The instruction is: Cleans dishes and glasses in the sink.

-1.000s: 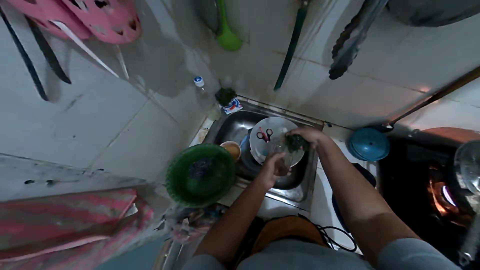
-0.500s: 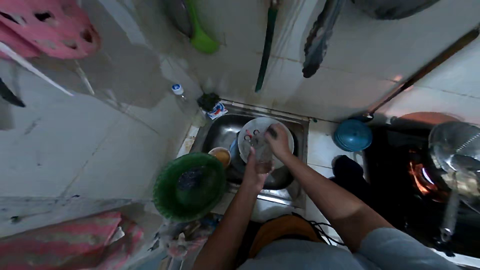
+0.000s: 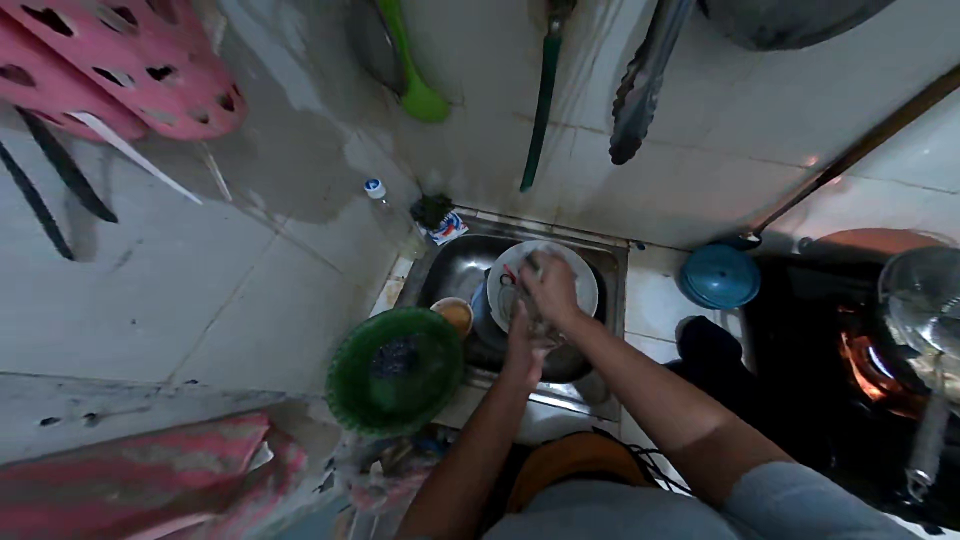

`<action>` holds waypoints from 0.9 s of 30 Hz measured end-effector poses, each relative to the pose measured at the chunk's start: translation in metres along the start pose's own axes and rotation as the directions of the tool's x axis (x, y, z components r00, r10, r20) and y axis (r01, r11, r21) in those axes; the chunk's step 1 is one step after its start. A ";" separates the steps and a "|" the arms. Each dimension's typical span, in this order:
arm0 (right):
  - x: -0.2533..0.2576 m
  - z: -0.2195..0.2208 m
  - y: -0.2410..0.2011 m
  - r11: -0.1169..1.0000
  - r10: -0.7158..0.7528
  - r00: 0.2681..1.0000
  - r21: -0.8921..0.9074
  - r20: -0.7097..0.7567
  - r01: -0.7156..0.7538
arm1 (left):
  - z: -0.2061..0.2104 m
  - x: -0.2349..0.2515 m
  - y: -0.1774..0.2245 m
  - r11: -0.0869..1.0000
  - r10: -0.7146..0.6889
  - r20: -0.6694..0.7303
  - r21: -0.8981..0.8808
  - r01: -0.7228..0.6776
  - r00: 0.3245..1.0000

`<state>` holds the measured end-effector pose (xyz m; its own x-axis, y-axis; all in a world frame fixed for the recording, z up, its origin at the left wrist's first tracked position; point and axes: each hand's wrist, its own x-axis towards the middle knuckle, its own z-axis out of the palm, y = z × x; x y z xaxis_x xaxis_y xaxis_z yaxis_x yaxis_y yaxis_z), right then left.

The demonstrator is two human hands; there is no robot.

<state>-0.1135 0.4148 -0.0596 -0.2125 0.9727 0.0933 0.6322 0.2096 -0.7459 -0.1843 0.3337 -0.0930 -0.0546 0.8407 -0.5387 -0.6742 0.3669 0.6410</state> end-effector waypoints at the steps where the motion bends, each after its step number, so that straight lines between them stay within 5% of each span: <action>1: -0.022 0.011 -0.002 0.994 -0.110 0.994 -0.025 0.013 0.110 | -0.002 0.001 0.001 1.000 0.029 -0.032 -0.007 -0.029 0.999; 3: -0.046 0.021 -0.002 0.984 -0.178 0.983 -0.022 0.041 0.179 | -0.005 -0.001 0.007 0.999 0.030 -0.056 -0.010 -0.031 0.998; 8: 0.030 -0.013 0.023 0.926 0.224 0.969 0.332 -0.102 -0.179 | 0.007 -0.003 0.005 0.997 -0.080 -0.015 0.012 0.080 0.997; 13: -0.044 0.019 0.006 0.974 -0.093 0.993 0.199 -0.072 0.106 | 0.008 0.008 0.013 0.987 0.023 -0.121 -0.156 -0.042 0.992; 15: -0.054 0.025 0.007 0.957 -0.057 0.994 0.277 -0.096 0.082 | 0.005 0.012 0.021 0.991 0.012 -0.137 -0.130 -0.030 0.991; 20: 0.022 -0.009 0.019 0.751 0.288 0.937 0.653 -0.197 -0.094 | -0.005 0.014 0.011 0.991 -0.118 -0.087 -0.066 0.113 0.989; 25: 0.022 -0.012 0.001 0.390 0.500 0.866 0.895 -0.008 -0.217 | 0.004 0.014 0.009 0.999 -0.037 -0.254 0.020 0.044 0.966; 27: -0.007 -0.001 0.001 0.475 0.440 0.898 0.843 0.022 -0.253 | 0.004 0.020 0.015 1.000 0.021 -0.307 0.005 -0.020 0.951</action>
<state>-0.1111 0.4082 -0.0602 0.0708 0.9633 -0.2588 -0.2735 -0.2308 -0.9338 -0.1927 0.3576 -0.0921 -0.2922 0.6853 -0.6671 -0.6692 0.3518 0.6546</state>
